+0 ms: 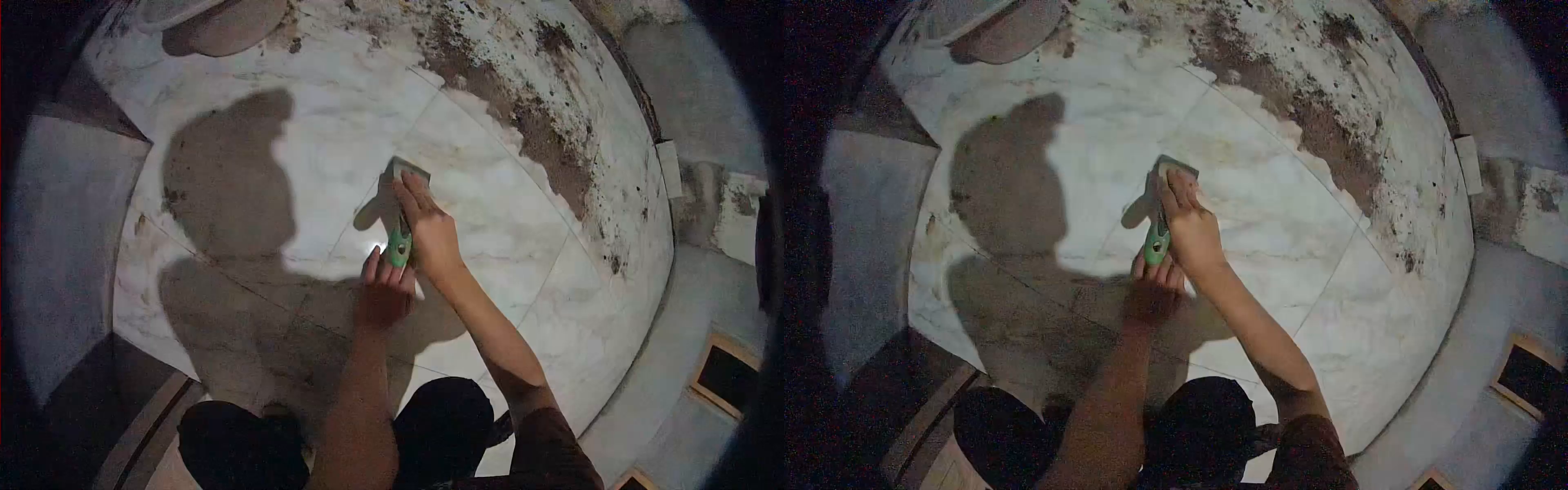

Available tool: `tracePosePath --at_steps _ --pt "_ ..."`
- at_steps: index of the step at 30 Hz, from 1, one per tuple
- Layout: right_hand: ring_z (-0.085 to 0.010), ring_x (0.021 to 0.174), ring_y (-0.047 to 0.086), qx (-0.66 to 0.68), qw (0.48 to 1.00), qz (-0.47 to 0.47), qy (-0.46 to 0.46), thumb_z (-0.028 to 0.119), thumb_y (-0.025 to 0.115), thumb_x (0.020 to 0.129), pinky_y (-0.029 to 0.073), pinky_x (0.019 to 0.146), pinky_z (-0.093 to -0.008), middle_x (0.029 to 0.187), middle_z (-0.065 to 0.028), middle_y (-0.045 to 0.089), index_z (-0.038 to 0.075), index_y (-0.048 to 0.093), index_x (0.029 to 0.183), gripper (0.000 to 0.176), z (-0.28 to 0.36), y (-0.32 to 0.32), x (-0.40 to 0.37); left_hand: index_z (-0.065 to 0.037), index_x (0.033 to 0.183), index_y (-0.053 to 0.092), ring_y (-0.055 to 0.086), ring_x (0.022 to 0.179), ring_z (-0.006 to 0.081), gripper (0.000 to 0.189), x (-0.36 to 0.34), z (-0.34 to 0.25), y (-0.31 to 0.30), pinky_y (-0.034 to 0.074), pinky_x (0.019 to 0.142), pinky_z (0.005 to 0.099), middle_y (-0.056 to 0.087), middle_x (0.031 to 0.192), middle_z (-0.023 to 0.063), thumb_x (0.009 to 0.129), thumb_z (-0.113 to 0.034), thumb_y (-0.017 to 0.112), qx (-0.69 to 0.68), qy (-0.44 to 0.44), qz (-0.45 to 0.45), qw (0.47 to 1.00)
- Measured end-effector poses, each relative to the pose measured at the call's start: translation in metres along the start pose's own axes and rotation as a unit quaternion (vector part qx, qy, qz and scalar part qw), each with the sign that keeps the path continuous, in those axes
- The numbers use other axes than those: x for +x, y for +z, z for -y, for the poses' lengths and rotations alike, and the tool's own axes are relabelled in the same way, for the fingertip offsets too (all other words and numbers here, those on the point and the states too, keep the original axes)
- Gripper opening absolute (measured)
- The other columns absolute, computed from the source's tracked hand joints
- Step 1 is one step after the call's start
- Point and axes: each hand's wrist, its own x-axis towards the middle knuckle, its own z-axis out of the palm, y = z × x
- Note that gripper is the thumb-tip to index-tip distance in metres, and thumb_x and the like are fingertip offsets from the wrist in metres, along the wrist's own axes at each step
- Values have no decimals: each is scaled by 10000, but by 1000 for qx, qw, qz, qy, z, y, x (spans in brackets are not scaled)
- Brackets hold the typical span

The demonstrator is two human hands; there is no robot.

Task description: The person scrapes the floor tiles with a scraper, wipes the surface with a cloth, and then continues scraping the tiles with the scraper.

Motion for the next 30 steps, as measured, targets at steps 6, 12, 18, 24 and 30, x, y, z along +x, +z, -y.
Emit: tracePosePath --at_steps 6,12,18,24,30 --pt "-417 1039 652 74 990 -24 115 63 675 791 536 856 -449 1148 -215 681 66 568 1324 544 -75 -45 97 -26 1419 462 329 1445 270 515 -6 0 11 257 1182 500 355 1559 143 958 -255 472 -4 36 -253 967" --pt "-389 1197 593 80 995 22 59 39 682 777 503 967 -431 1356 -206 581 94 542 1377 619 -16 -17 -13 -14 1347 549 420 1398 293 459 3 6 28 269 1177 509 484 1468 160 950 -221 447 11 35 -247 968" --pt "-337 1134 646 70 991 -60 97 36 617 865 508 951 -403 1232 -204 653 56 594 1303 439 -98 -23 54 -33 1422 479 348 1447 254 504 -3 -2 11 231 1193 503 398 1549 114 972 -253 425 -22 15 -252 967" --pt "-309 1276 564 88 985 93 115 -8 504 904 486 1021 -370 1424 -137 549 115 504 1433 543 -27 -20 -56 19 1305 586 465 1369 286 457 1 6 21 317 1149 527 509 1458 153 923 -216 499 -10 53 -304 951" --pt "-364 1140 640 73 994 -29 70 21 533 874 516 937 -424 1258 -208 640 113 554 1376 511 -110 -24 63 -16 1355 555 438 1390 284 474 2 0 10 294 1162 518 472 1494 145 943 -239 480 -16 30 -294 955"
